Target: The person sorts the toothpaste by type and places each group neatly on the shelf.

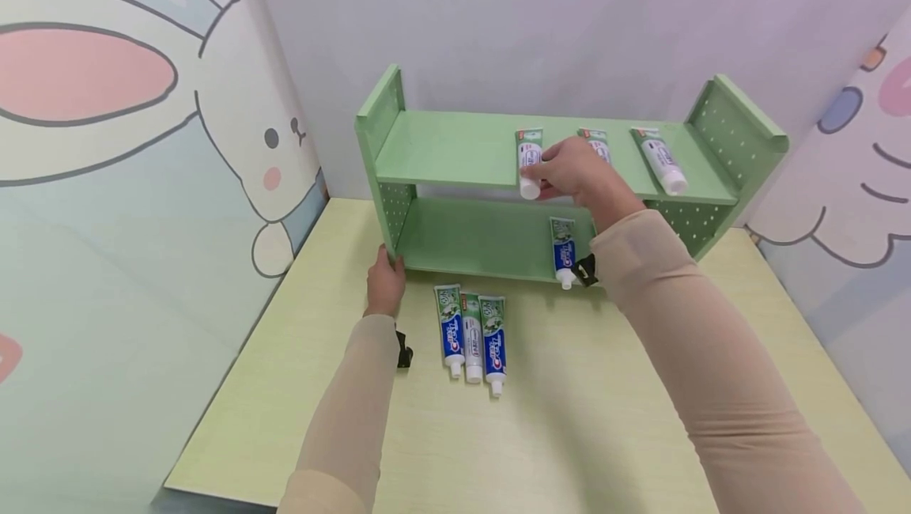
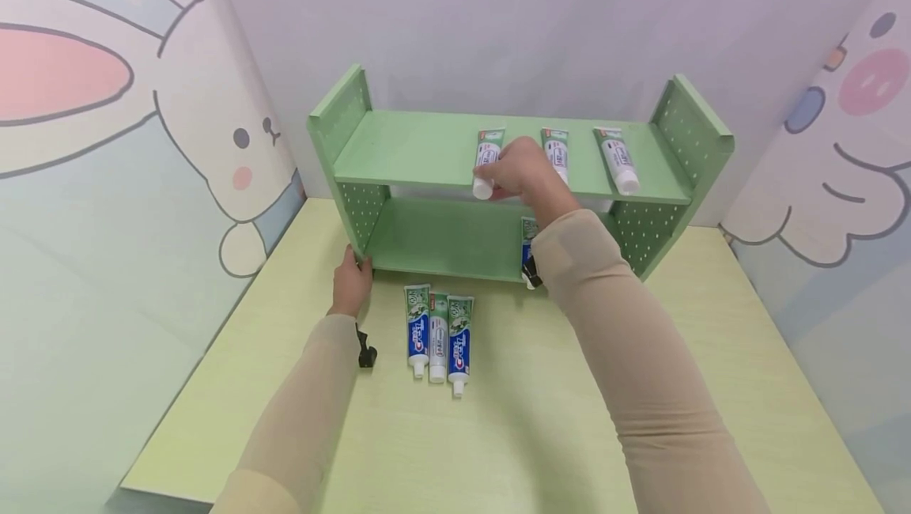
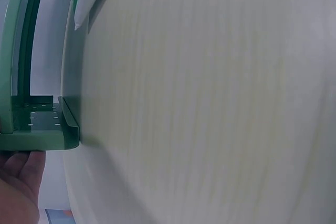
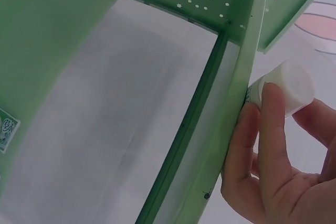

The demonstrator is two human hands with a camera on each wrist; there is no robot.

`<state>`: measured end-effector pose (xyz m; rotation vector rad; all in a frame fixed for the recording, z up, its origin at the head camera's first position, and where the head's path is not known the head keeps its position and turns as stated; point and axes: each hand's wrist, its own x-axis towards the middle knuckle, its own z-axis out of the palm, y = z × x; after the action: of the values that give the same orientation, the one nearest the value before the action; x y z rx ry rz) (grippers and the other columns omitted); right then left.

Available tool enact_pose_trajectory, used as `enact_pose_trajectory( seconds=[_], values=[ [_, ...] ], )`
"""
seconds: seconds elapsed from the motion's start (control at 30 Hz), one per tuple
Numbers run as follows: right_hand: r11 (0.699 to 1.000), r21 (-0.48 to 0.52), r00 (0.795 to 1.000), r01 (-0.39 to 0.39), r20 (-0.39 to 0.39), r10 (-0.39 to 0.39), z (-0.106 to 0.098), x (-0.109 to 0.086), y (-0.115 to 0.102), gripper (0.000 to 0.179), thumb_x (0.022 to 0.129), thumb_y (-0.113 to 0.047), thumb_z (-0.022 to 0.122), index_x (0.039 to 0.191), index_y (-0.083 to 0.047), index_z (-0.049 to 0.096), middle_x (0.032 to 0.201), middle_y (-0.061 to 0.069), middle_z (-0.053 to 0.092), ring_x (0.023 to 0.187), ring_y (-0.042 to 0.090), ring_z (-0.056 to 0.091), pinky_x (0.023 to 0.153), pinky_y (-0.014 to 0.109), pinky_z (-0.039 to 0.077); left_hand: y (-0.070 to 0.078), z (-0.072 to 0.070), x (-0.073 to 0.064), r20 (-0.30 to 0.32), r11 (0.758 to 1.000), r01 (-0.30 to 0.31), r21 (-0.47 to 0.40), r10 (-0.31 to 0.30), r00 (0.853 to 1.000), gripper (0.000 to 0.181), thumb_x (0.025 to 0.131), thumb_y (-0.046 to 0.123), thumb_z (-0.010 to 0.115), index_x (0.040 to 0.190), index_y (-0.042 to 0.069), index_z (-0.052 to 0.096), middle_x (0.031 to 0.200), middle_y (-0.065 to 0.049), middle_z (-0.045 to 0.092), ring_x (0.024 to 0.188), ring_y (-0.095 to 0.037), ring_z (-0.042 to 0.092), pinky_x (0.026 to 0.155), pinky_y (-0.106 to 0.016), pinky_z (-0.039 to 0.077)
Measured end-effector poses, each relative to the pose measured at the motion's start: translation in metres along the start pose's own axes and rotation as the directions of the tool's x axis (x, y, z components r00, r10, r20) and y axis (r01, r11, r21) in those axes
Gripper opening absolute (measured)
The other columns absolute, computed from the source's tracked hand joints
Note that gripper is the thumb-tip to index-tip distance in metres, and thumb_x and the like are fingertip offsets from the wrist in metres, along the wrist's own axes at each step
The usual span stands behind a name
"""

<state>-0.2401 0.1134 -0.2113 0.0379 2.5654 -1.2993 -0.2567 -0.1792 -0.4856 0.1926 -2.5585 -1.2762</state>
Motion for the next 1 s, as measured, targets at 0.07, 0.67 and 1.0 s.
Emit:
enact_pose_trajectory(
  seconds=[0.07,0.67,1.0],
  values=[
    [1.000,-0.002,1.000,-0.003,0.002,0.003,0.0001,-0.0007,-0.0003,0.042,0.100,-0.022,0.059,0.132,0.005,0.053,0.116,0.017,0.059,0.102,0.030,0.063,0.090,0.037,0.049,-0.0008,0.0004,0.0001,-0.001,1.000,-0.001,0.002,0.001,1.000,0.037,0.105,0.020,0.046,0.139,0.006,0.042,0.124,-0.025,0.059,0.102,-0.036,0.063,0.080,-0.049,0.050],
    [0.998,0.056,0.999,0.038,-0.023,-0.037,0.0058,-0.0033,0.0037,0.050,0.102,-0.023,0.054,0.141,0.006,0.043,0.125,0.019,0.053,0.102,0.029,0.064,0.095,0.039,0.046,-0.0026,-0.0009,-0.0011,0.004,1.000,0.010,-0.011,-0.010,1.000,0.038,0.105,0.020,0.045,0.140,0.006,0.041,0.127,-0.024,0.058,0.109,-0.036,0.061,0.085,-0.050,0.050],
    [0.997,0.069,0.998,0.035,-0.050,-0.032,0.0055,-0.0052,0.0071,0.055,0.102,-0.027,0.054,0.146,0.003,0.038,0.133,0.018,0.051,0.103,0.029,0.064,0.099,0.041,0.044,-0.0015,-0.0001,-0.0008,-0.004,1.000,0.004,-0.005,-0.004,1.000,0.037,0.105,0.020,0.046,0.139,0.007,0.041,0.124,-0.024,0.060,0.100,-0.035,0.064,0.078,-0.049,0.051]
  ],
)
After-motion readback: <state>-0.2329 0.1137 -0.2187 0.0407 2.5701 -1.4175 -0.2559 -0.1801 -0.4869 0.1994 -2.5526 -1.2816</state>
